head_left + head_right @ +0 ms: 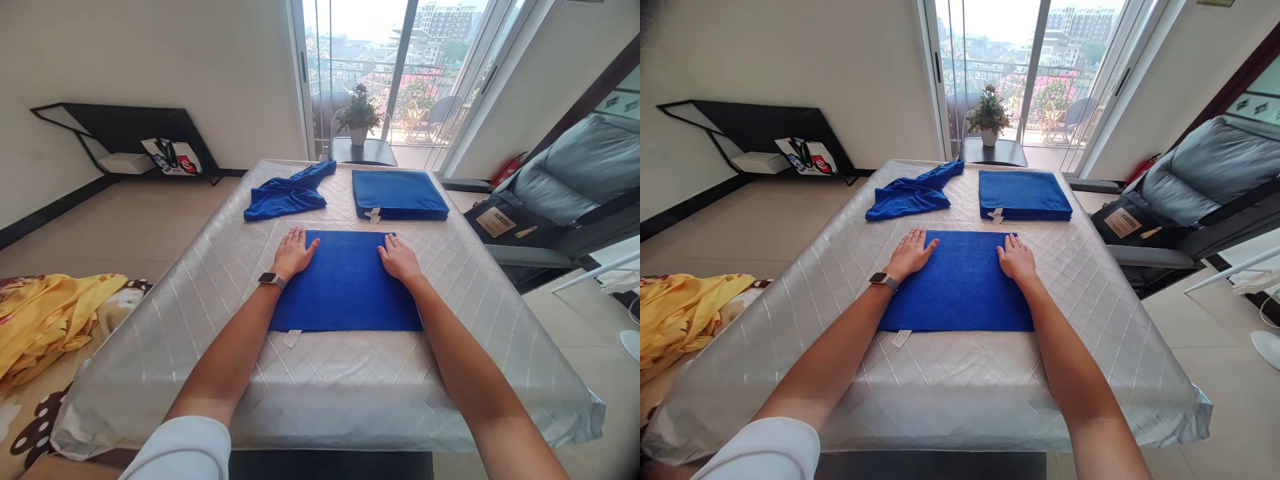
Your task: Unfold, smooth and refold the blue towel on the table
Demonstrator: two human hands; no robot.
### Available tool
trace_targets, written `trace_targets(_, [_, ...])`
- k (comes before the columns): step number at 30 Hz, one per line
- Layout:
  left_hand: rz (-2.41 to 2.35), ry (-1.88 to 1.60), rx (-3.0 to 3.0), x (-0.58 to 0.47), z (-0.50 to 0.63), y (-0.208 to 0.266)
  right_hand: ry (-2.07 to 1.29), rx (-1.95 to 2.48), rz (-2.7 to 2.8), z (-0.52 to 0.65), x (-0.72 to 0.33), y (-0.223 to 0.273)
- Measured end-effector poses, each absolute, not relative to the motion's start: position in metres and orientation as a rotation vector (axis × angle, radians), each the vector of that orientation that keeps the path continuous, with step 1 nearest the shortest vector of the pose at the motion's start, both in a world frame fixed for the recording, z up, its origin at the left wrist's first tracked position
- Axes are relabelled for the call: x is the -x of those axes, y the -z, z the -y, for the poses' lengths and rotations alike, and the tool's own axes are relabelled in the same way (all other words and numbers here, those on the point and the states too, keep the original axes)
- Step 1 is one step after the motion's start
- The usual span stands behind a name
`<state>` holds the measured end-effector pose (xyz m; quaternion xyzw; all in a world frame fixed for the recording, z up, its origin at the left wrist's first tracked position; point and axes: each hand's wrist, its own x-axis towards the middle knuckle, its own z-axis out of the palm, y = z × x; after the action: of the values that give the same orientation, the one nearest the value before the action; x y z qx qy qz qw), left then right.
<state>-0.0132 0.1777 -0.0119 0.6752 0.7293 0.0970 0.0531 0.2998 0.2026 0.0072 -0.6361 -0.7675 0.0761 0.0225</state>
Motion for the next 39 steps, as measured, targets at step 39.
trace_targets(39, [-2.377,-0.4,-2.25,0.002,-0.164,0.0,-0.299,1.976,2.272,-0.201,-0.303,-0.008])
